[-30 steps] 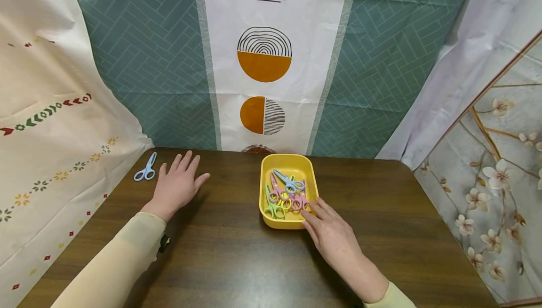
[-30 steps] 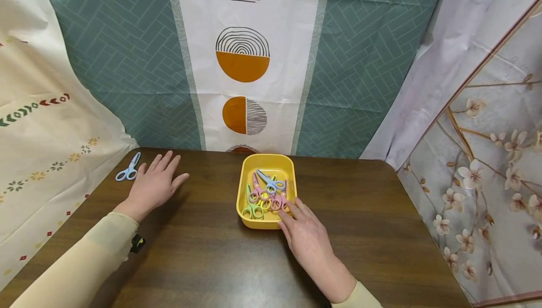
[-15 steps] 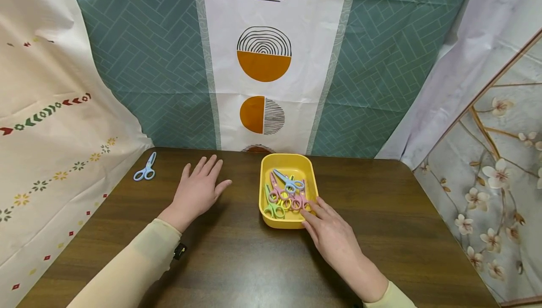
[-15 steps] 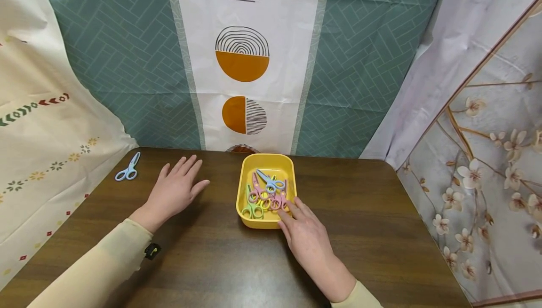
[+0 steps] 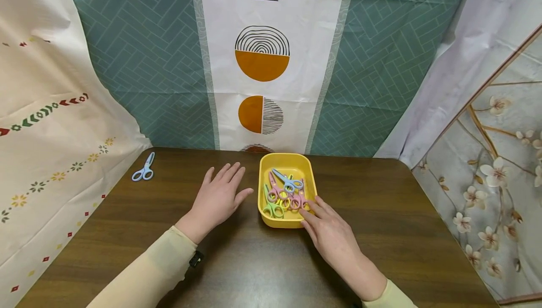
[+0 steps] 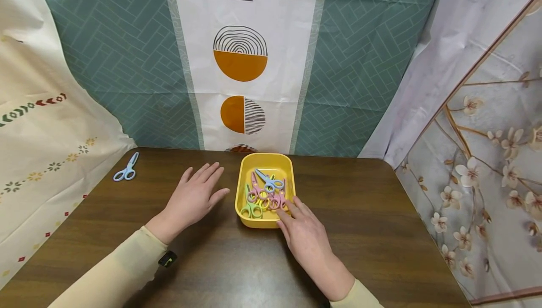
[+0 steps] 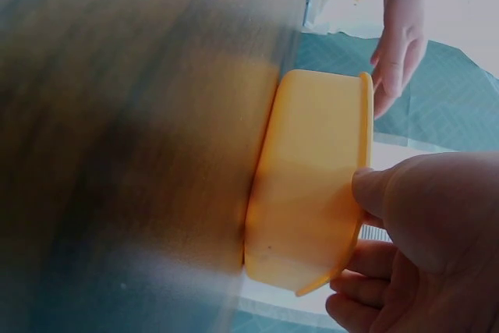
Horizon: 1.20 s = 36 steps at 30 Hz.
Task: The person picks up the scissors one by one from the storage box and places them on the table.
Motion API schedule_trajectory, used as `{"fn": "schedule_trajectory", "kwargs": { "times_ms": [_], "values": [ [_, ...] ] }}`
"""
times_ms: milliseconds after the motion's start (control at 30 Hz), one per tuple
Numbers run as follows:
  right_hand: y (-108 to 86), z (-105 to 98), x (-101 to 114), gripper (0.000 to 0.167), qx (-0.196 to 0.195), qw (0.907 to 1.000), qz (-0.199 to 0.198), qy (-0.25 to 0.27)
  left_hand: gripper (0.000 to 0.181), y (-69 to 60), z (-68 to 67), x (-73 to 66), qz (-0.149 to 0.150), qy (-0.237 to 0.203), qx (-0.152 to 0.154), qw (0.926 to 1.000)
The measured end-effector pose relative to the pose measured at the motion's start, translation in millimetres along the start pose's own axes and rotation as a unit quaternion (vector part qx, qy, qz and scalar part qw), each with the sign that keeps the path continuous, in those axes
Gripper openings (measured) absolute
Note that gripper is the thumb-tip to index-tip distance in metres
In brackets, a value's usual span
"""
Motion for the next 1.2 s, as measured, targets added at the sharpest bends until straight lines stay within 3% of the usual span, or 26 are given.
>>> {"fn": "schedule_trajectory", "kwargs": {
  "times_ms": [633,967,1200],
  "values": [
    [0.4,-0.1,-0.5,0.038,0.004,1.0,-0.007,-0.004,0.071,-2.9,5.8,-51.1,0.06,-0.027,0.022,0.9976],
    [-0.6,-0.1,1.2,0.037,-0.009,0.9999,-0.008,0.003,0.061,-2.9,14.3,-66.5,0.11,-0.064,0.01,0.9918],
    [0.0,-0.7,1.1,0.037,-0.014,0.9999,-0.006,0.006,0.056,-0.6,18.0,-73.5,0.129,-0.052,0.008,0.9903]
  ]
}}
Point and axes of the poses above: each hand's wrist, its own y-axis towards the middle knuckle, its own z-axis out of the palm, x = y × z, the point moved 2 cm from there along y, towards the middle knuckle, and after that the axes turned 9 degrees about -z, right-handed, at the moved point
